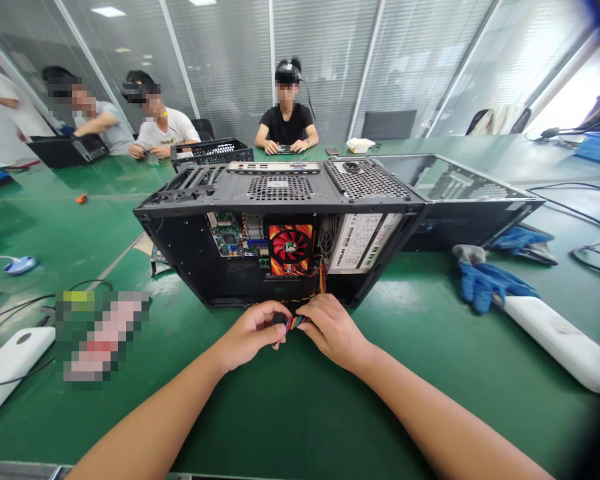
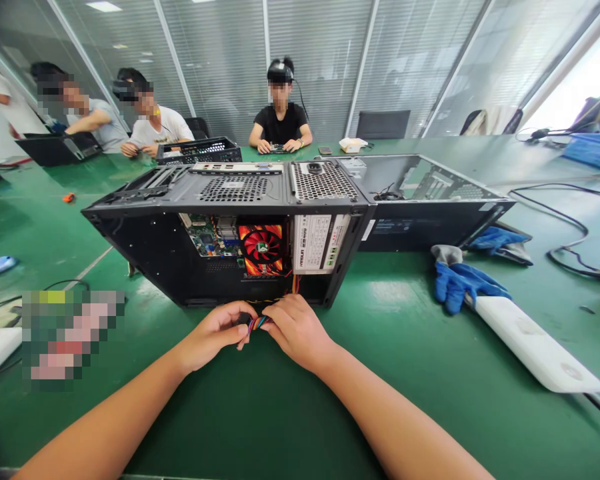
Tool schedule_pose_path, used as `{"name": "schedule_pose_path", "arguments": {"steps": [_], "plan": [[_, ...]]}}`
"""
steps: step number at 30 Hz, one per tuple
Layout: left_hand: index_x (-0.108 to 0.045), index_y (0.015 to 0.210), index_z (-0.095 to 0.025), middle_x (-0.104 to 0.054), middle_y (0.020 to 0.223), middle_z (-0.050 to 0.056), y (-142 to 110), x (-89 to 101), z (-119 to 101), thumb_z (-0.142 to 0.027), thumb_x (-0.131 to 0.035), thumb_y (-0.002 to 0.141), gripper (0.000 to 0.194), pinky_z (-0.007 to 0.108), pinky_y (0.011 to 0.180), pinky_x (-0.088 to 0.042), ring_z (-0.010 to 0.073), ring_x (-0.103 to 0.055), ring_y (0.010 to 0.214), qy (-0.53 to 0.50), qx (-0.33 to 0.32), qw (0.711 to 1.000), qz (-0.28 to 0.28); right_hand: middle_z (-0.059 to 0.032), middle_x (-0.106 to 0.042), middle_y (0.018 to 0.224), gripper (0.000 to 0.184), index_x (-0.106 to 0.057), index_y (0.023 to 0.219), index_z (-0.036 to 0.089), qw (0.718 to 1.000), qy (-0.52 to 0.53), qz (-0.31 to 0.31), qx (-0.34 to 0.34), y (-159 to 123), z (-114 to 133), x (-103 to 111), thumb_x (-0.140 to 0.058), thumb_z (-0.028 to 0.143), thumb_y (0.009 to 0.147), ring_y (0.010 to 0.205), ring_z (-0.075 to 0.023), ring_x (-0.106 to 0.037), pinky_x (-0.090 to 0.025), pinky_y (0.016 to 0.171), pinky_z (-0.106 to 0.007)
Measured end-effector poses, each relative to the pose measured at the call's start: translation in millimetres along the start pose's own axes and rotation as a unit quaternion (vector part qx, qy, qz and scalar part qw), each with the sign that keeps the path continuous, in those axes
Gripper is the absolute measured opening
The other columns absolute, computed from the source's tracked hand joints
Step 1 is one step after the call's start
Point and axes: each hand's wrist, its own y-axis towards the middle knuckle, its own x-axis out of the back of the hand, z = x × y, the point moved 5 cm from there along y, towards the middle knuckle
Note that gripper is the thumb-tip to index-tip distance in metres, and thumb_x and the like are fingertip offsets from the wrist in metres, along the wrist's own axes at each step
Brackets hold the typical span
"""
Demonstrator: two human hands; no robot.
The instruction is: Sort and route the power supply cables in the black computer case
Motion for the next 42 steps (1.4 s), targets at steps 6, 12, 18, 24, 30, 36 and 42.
{"name": "schedule_pose_path", "arguments": {"steps": [6, 12, 18, 24, 30, 36, 42], "plan": [[-0.055, 0.097, -0.016, -0.055, 0.078, -0.001, -2.7, -2.0, -3.5, -0.032, -0.064, 0.082, 0.023, 0.023, 0.062, -0.041, 0.0098, -0.048, 0.066, 0.141, -0.019, 0.989, 0.039, -0.0046, -0.059, 0.071, 0.031, -0.064, 0.091, 0.017, 0.999, 0.003, 0.047, 0.002, 2.9, -2.9, -4.0, -0.04, 0.034, 0.1, 0.07, -0.0184, -0.05, -0.041, 0.077, -0.036], [-0.061, 0.097, -0.018, -0.056, 0.073, -0.002, -6.8, -6.3, -12.4, -0.032, -0.057, 0.089, 0.017, 0.023, 0.062, -0.038, 0.0105, -0.048, 0.064, 0.401, -0.117, 0.908, 0.021, -0.0035, -0.058, 0.068, 0.038, -0.062, 0.085, 0.017, 0.996, 0.019, 0.088, -0.007, 5.1, -1.9, -5.5, -0.034, 0.037, 0.102, 0.066, -0.0167, -0.048, -0.036, 0.071, -0.032], [-0.065, 0.093, -0.019, -0.054, 0.067, 0.001, -10.7, -9.6, -18.7, -0.034, -0.047, 0.095, 0.023, 0.028, 0.063, -0.04, 0.0151, -0.051, 0.063, 0.616, -0.239, 0.746, -0.083, -0.0015, -0.057, 0.065, 0.036, -0.059, 0.079, 0.018, 0.993, 0.039, 0.106, -0.026, 8.2, -0.8, -3.5, -0.037, 0.036, 0.101, 0.064, -0.0157, -0.049, -0.035, 0.07, -0.031], [-0.063, 0.103, -0.019, -0.058, 0.072, 0.003, -12.2, -10.3, -20.6, -0.028, -0.046, 0.093, 0.021, 0.03, 0.068, -0.044, 0.0167, -0.055, 0.067, 0.625, -0.226, 0.742, -0.087, -0.0054, -0.063, 0.074, 0.028, -0.061, 0.092, 0.018, 0.997, 0.025, 0.066, -0.026, 5.0, -3.6, -3.0, -0.042, 0.037, 0.099, 0.07, -0.0189, -0.054, -0.04, 0.072, -0.034], [-0.06, 0.097, -0.018, -0.058, 0.082, 0.005, -9.0, -2.2, -19.0, -0.031, -0.046, 0.094, 0.019, 0.032, 0.074, -0.045, 0.0182, -0.055, 0.076, 0.589, -0.193, 0.784, -0.044, -0.0109, -0.067, 0.091, 0.019, -0.061, 0.103, 0.016, 0.999, -0.005, 0.047, 0.009, 3.0, -7.2, -2.7, -0.05, 0.03, 0.096, 0.088, -0.0237, -0.058, -0.046, 0.08, -0.039], [-0.058, 0.097, -0.019, -0.06, 0.089, 0.005, -6.1, 1.2, -17.2, -0.041, -0.047, 0.095, 0.025, 0.032, 0.075, -0.046, 0.019, -0.056, 0.081, 0.566, -0.161, 0.808, -0.023, -0.0075, -0.066, 0.084, 0.021, -0.065, 0.097, 0.017, 0.998, -0.034, 0.058, 0.011, 4.4, -12.9, -7.1, -0.049, 0.03, 0.097, 0.083, -0.0213, -0.057, -0.043, 0.088, -0.041], [-0.055, 0.113, -0.019, -0.061, 0.1, 0.007, -1.6, 9.1, -5.2, -0.034, -0.05, 0.093, 0.025, 0.035, 0.08, -0.047, 0.0212, -0.058, 0.089, 0.548, -0.111, 0.828, -0.051, -0.0073, -0.064, 0.083, 0.017, -0.064, 0.09, 0.016, 0.995, -0.007, 0.08, -0.056, 2.9, -19.7, -19.5, -0.053, 0.028, 0.095, 0.083, -0.0211, -0.054, -0.043, 0.081, -0.038]]}}
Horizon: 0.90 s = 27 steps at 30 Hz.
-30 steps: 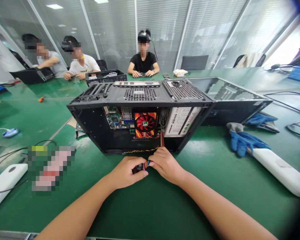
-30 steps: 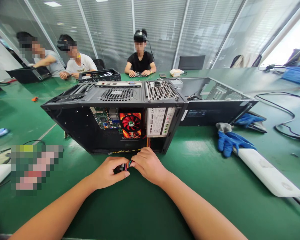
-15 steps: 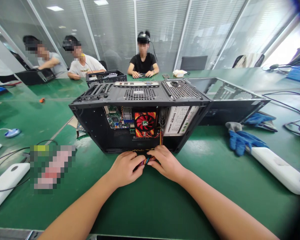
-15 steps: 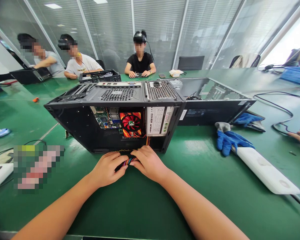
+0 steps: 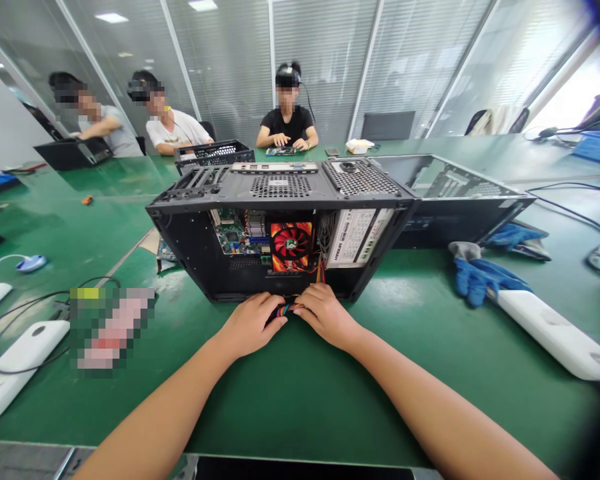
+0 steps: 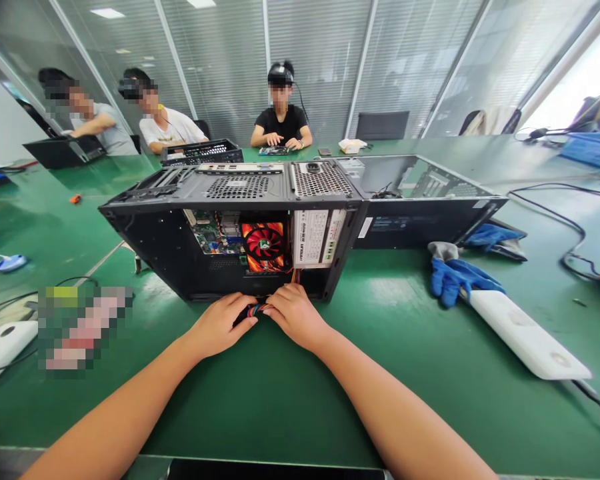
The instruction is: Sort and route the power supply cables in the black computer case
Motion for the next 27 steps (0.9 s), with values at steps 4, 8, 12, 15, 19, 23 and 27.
{"name": "schedule_pose_path", "arguments": {"steps": [4, 8, 12, 15, 19, 23, 27], "plan": [[-0.057, 0.109, -0.018, -0.061, 0.098, 0.007, 1.9, -0.5, 2.8, -0.033, -0.051, 0.092, 0.022, 0.037, 0.082, -0.047, 0.0218, -0.058, 0.089, -0.026, 0.012, 1.0, -0.007, -0.0055, -0.065, 0.086, 0.008, -0.063, 0.091, 0.018, 0.998, 0.057, -0.011, -0.036, 0.9, -3.3, -2.6, -0.058, 0.024, 0.092, 0.084, -0.02, -0.057, -0.042, 0.081, -0.037], [-0.058, 0.11, -0.018, -0.06, 0.099, 0.008, 2.2, -1.6, 4.9, -0.031, -0.052, 0.092, 0.023, 0.037, 0.084, -0.047, 0.0215, -0.058, 0.091, -0.06, 0.019, 0.998, -0.028, -0.0043, -0.066, 0.085, 0.006, -0.065, 0.089, 0.019, 0.995, 0.087, -0.028, -0.047, 2.8, -4.1, -0.1, -0.061, 0.023, 0.091, 0.082, -0.019, -0.059, -0.043, 0.08, -0.036], [-0.058, 0.11, -0.018, -0.06, 0.101, 0.008, 2.6, -4.8, 7.3, -0.029, -0.051, 0.093, 0.022, 0.038, 0.087, -0.047, 0.0213, -0.057, 0.094, -0.089, 0.022, 0.995, -0.045, -0.004, -0.066, 0.083, 0.008, -0.066, 0.087, 0.019, 0.991, 0.113, -0.036, -0.067, 5.2, -7.5, 0.6, -0.06, 0.023, 0.09, 0.08, -0.0184, -0.06, -0.044, 0.078, -0.035], [-0.058, 0.11, -0.018, -0.06, 0.1, 0.007, 3.6, -5.4, 7.8, -0.029, -0.051, 0.093, 0.021, 0.038, 0.087, -0.046, 0.0207, -0.057, 0.093, -0.103, 0.022, 0.993, -0.049, -0.0032, -0.066, 0.081, 0.008, -0.066, 0.087, 0.019, 0.987, 0.136, -0.035, -0.081, 6.9, -11.5, -2.0, -0.061, 0.023, 0.09, 0.079, -0.0177, -0.059, -0.044, 0.077, -0.035], [-0.058, 0.109, -0.018, -0.06, 0.098, 0.007, 4.7, -4.2, 7.6, -0.029, -0.05, 0.093, 0.021, 0.037, 0.086, -0.047, 0.0203, -0.057, 0.091, -0.106, 0.029, 0.993, -0.05, -0.002, -0.063, 0.079, 0.008, -0.066, 0.085, 0.018, 0.984, 0.148, -0.034, -0.091, 8.8, -14.3, -4.7, -0.061, 0.022, 0.09, 0.077, -0.0168, -0.058, -0.043, 0.076, -0.033], [-0.058, 0.109, -0.018, -0.06, 0.097, 0.006, 5.3, -3.8, 7.7, -0.03, -0.05, 0.093, 0.021, 0.037, 0.084, -0.047, 0.0201, -0.057, 0.09, -0.109, 0.031, 0.992, -0.052, -0.0012, -0.061, 0.078, 0.011, -0.064, 0.082, 0.018, 0.984, 0.147, -0.036, -0.095, 9.9, -13.8, -4.2, -0.059, 0.023, 0.09, 0.077, -0.0162, -0.057, -0.042, 0.074, -0.032], [-0.058, 0.108, -0.018, -0.06, 0.096, 0.006, 6.1, -3.7, 8.6, -0.029, -0.05, 0.093, 0.021, 0.037, 0.084, -0.047, 0.0201, -0.057, 0.09, -0.108, 0.035, 0.992, -0.055, -0.0016, -0.062, 0.079, 0.012, -0.064, 0.083, 0.019, 0.984, 0.148, -0.037, -0.092, 10.3, -13.1, -3.6, -0.058, 0.025, 0.091, 0.077, -0.0162, -0.057, -0.043, 0.074, -0.032]]}}
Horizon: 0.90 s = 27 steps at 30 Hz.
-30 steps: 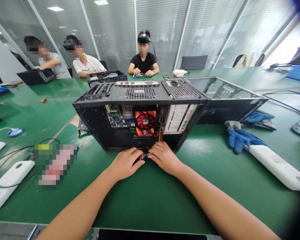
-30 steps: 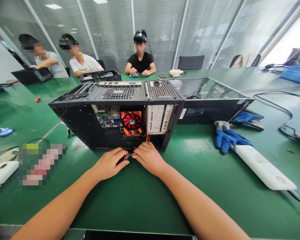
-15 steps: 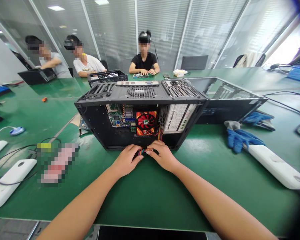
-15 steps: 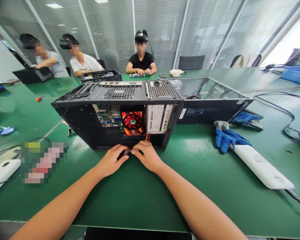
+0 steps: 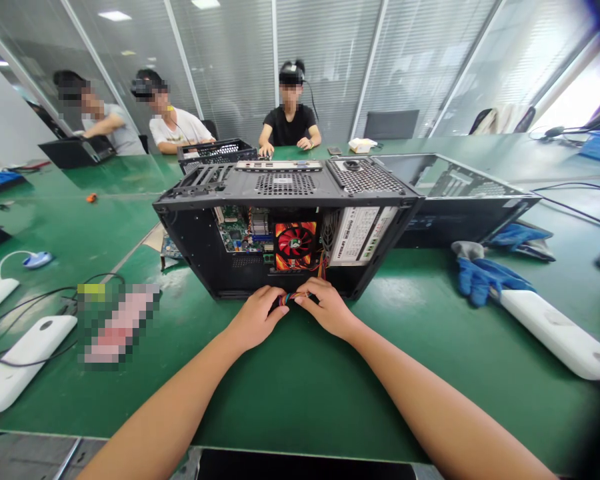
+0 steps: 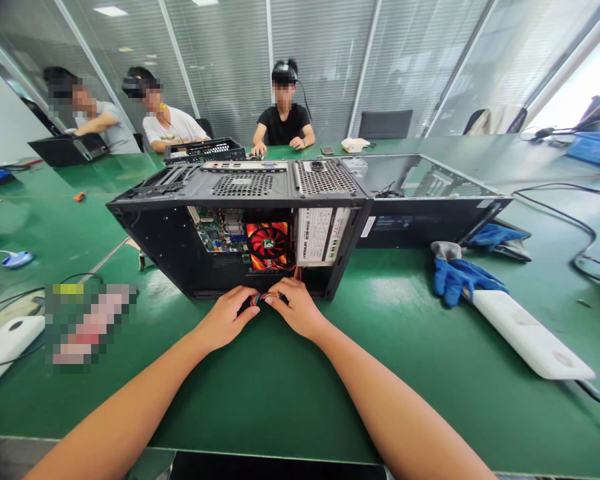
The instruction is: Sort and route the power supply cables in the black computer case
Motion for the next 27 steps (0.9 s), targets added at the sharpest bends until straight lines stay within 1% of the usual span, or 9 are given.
{"name": "schedule_pose_path", "arguments": {"steps": [5, 8, 11, 14, 17, 19, 21, 24, 27], "plan": [[-0.059, 0.105, -0.018, -0.061, 0.094, 0.006, 0.6, 1.6, -4.4, -0.028, -0.053, 0.092, 0.018, 0.035, 0.083, -0.046, 0.0192, -0.057, 0.088, -0.008, -0.002, 1.0, 0.004, -0.0024, -0.064, 0.08, 0.014, -0.066, 0.088, 0.019, 1.0, 0.002, 0.005, 0.0, -2.4, 0.0, 0.4, -0.056, 0.027, 0.094, 0.078, -0.0168, -0.058, -0.043, 0.075, -0.033], [-0.06, 0.104, -0.019, -0.063, 0.094, 0.005, 0.5, 3.0, -8.2, -0.028, -0.055, 0.09, 0.017, 0.035, 0.083, -0.045, 0.0199, -0.057, 0.088, -0.004, 0.005, 1.0, 0.007, -0.0036, -0.067, 0.087, 0.012, -0.066, 0.097, 0.02, 1.0, -0.01, 0.002, 0.003, -5.6, 1.0, 2.1, -0.057, 0.027, 0.094, 0.082, -0.018, -0.06, -0.043, 0.079, -0.035], [-0.061, 0.105, -0.018, -0.063, 0.094, 0.005, 0.0, 4.9, -12.4, -0.029, -0.056, 0.089, 0.019, 0.034, 0.08, -0.045, 0.0191, -0.058, 0.086, -0.014, 0.004, 1.0, 0.015, -0.0051, -0.069, 0.092, 0.014, -0.064, 0.103, 0.02, 0.999, -0.038, -0.007, 0.022, -7.7, 6.3, 6.2, -0.056, 0.027, 0.094, 0.085, -0.0195, -0.06, -0.042, 0.082, -0.037], [-0.062, 0.103, -0.018, -0.062, 0.088, 0.003, -1.2, 6.9, -17.4, -0.031, -0.055, 0.091, 0.019, 0.029, 0.073, -0.044, 0.0163, -0.056, 0.077, -0.033, -0.011, 0.999, 0.032, -0.0051, -0.069, 0.087, 0.016, -0.065, 0.097, 0.02, 0.996, -0.07, 0.01, 0.053, -8.2, 15.0, 9.3, -0.051, 0.027, 0.097, 0.082, -0.0197, -0.059, -0.041, 0.08, -0.037], [-0.061, 0.098, -0.018, -0.061, 0.086, 0.003, -3.1, 8.8, -23.2, -0.032, -0.05, 0.094, 0.018, 0.029, 0.073, -0.042, 0.0162, -0.055, 0.078, -0.026, -0.047, 0.998, 0.043, -0.0048, -0.068, 0.084, 0.018, -0.065, 0.095, 0.019, 0.994, -0.084, 0.015, 0.068, -8.1, 20.7, 13.1, -0.049, 0.027, 0.098, 0.08, -0.0195, -0.057, -0.039, 0.078, -0.036], [-0.061, 0.099, -0.018, -0.062, 0.088, 0.004, -4.3, 9.9, -25.4, -0.034, -0.049, 0.095, 0.02, 0.031, 0.076, -0.041, 0.0178, -0.055, 0.082, 0.017, -0.074, 0.997, 0.031, -0.0043, -0.067, 0.081, 0.019, -0.064, 0.092, 0.018, 0.993, -0.085, 0.019, 0.074, -7.8, 22.5, 14.5, -0.048, 0.026, 0.098, 0.078, -0.0193, -0.056, -0.039, 0.077, -0.035], [-0.062, 0.099, -0.018, -0.063, 0.088, 0.005, -5.3, 10.8, -25.8, -0.037, -0.051, 0.095, 0.022, 0.034, 0.076, -0.039, 0.0193, -0.054, 0.083, 0.088, -0.098, 0.991, 0.004, -0.0037, -0.067, 0.079, 0.02, -0.063, 0.09, 0.019, 0.994, -0.076, 0.023, 0.076, -6.9, 23.5, 15.3, -0.047, 0.027, 0.098, 0.076, -0.0188, -0.056, -0.039, 0.076, -0.034], [-0.064, 0.098, -0.019, -0.064, 0.089, 0.006, -7.1, 12.9, -26.4, -0.039, -0.053, 0.094, 0.024, 0.035, 0.073, -0.036, 0.0204, -0.052, 0.082, 0.189, -0.135, 0.971, -0.06, -0.0029, -0.066, 0.079, 0.021, -0.062, 0.087, 0.019, 0.996, -0.044, 0.034, 0.065, -4.5, 24.1, 15.5, -0.047, 0.028, 0.098, 0.075, -0.0176, -0.056, -0.039, 0.075, -0.032], [-0.065, 0.097, -0.019, -0.064, 0.088, 0.007, -9.1, 14.1, -28.8, -0.038, -0.054, 0.093, 0.022, 0.035, 0.072, -0.035, 0.0206, -0.051, 0.08, 0.234, -0.158, 0.953, -0.109, -0.0022, -0.066, 0.077, 0.022, -0.062, 0.085, 0.02, 0.998, -0.018, 0.038, 0.044, -2.9, 23.3, 15.2, -0.047, 0.028, 0.098, 0.074, -0.0168, -0.057, -0.041, 0.074, -0.031]]}}
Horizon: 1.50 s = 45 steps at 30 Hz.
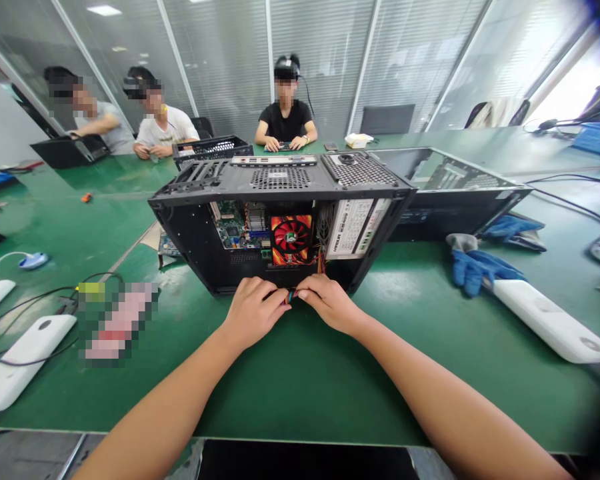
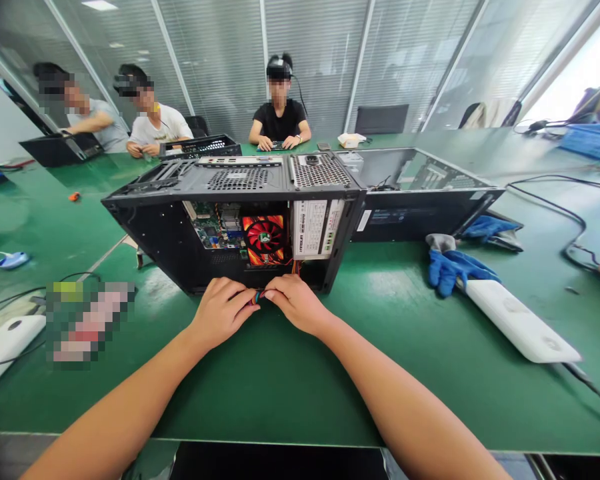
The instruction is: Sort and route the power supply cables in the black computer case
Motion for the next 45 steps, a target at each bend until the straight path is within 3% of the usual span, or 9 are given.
{"name": "schedule_pose_path", "arguments": {"steps": [3, 7, 10, 15, 18, 31, 33, 38, 45], "plan": [[-0.063, 0.1, -0.018, -0.062, 0.083, 0.006, 0.3, -0.2, -1.8, -0.037, -0.053, 0.093, 0.023, 0.034, 0.071, -0.037, 0.0191, -0.051, 0.075, -0.045, 0.022, 0.999, 0.005, -0.0032, -0.066, 0.08, 0.021, -0.061, 0.087, 0.019, 1.0, -0.009, -0.012, -0.003, -1.7, -1.0, -0.9, -0.046, 0.028, 0.098, 0.075, -0.0175, -0.057, -0.041, 0.074, -0.032], [-0.059, 0.091, -0.017, -0.057, 0.078, 0.004, 0.9, -5.5, -3.2, -0.035, -0.049, 0.093, 0.021, 0.031, 0.07, -0.04, 0.0171, -0.051, 0.073, -0.209, 0.073, 0.974, 0.056, -0.0056, -0.064, 0.08, 0.023, -0.062, 0.092, 0.019, 0.996, -0.076, -0.02, 0.04, -7.2, 0.1, -4.8, -0.043, 0.029, 0.099, 0.075, -0.0193, -0.054, -0.04, 0.074, -0.035], [-0.055, 0.076, -0.017, -0.053, 0.071, 0.002, -0.2, -14.5, -2.6, -0.039, -0.04, 0.097, 0.035, 0.028, 0.067, -0.04, 0.0148, -0.05, 0.069, -0.341, 0.113, 0.928, 0.102, -0.0067, -0.064, 0.08, 0.024, -0.062, 0.095, 0.019, 0.991, -0.105, -0.03, 0.075, -10.5, 1.8, -6.7, -0.042, 0.031, 0.099, 0.076, -0.0201, -0.053, -0.042, 0.074, -0.036], [-0.055, 0.079, -0.015, -0.051, 0.067, 0.0, -6.6, -33.4, 0.1, -0.053, -0.036, 0.096, 0.046, 0.025, 0.057, -0.04, 0.012, -0.049, 0.059, -0.538, 0.201, 0.8, 0.175, -0.0085, -0.067, 0.087, 0.021, -0.062, 0.1, 0.019, 0.988, -0.105, -0.045, 0.106, -13.9, 3.1, -6.3, -0.044, 0.031, 0.099, 0.084, -0.022, -0.058, -0.047, 0.082, -0.04], [-0.059, 0.088, -0.013, -0.046, 0.06, -0.003, -8.5, -35.9, 2.1, -0.055, -0.043, 0.093, 0.045, 0.023, 0.053, -0.037, 0.0106, -0.046, 0.054, -0.555, 0.224, 0.774, 0.208, -0.0097, -0.068, 0.092, 0.019, -0.061, 0.104, 0.019, 0.987, -0.102, -0.05, 0.112, -15.6, 2.3, -6.3, -0.046, 0.03, 0.098, 0.092, -0.0239, -0.061, -0.049, 0.086, -0.043], [-0.055, 0.074, -0.015, -0.051, 0.066, -0.001, -5.4, -35.1, 8.9, -0.052, -0.046, 0.091, 0.043, 0.022, 0.053, -0.037, 0.0099, -0.048, 0.055, -0.527, 0.205, 0.795, 0.219, -0.0093, -0.068, 0.094, 0.018, -0.062, 0.103, 0.019, 0.986, -0.094, -0.014, 0.134, -12.4, 3.7, -6.4, -0.047, 0.026, 0.097, 0.095, -0.0235, -0.061, -0.048, 0.089, -0.044], [-0.055, 0.073, -0.015, -0.051, 0.063, -0.002, -3.3, -32.8, 9.1, -0.049, -0.044, 0.092, 0.041, 0.022, 0.053, -0.037, 0.0097, -0.048, 0.053, -0.497, 0.191, 0.822, 0.203, -0.0086, -0.068, 0.091, 0.019, -0.062, 0.101, 0.019, 0.987, -0.1, -0.01, 0.122, -12.2, 1.4, -7.4, -0.045, 0.028, 0.098, 0.089, -0.0226, -0.06, -0.047, 0.088, -0.043], [-0.054, 0.069, -0.016, -0.051, 0.062, -0.001, 3.4, -20.0, 4.7, -0.036, -0.045, 0.095, 0.034, 0.024, 0.061, -0.036, 0.0118, -0.047, 0.061, -0.328, 0.108, 0.93, 0.129, -0.0073, -0.063, 0.079, 0.028, -0.062, 0.093, 0.018, 0.99, -0.113, -0.001, 0.081, -10.8, -3.6, -7.7, -0.037, 0.03, 0.101, 0.075, -0.0201, -0.053, -0.043, 0.073, -0.035], [-0.059, 0.083, -0.017, -0.054, 0.074, 0.002, -0.1, -20.5, 1.2, -0.033, -0.045, 0.096, 0.026, 0.027, 0.067, -0.038, 0.0147, -0.049, 0.069, -0.225, 0.069, 0.969, 0.075, -0.0058, -0.061, 0.078, 0.028, -0.059, 0.089, 0.018, 0.993, -0.105, 0.003, 0.048, -9.4, -3.6, -9.4, -0.035, 0.029, 0.101, 0.074, -0.0197, -0.051, -0.039, 0.073, -0.034]]}}
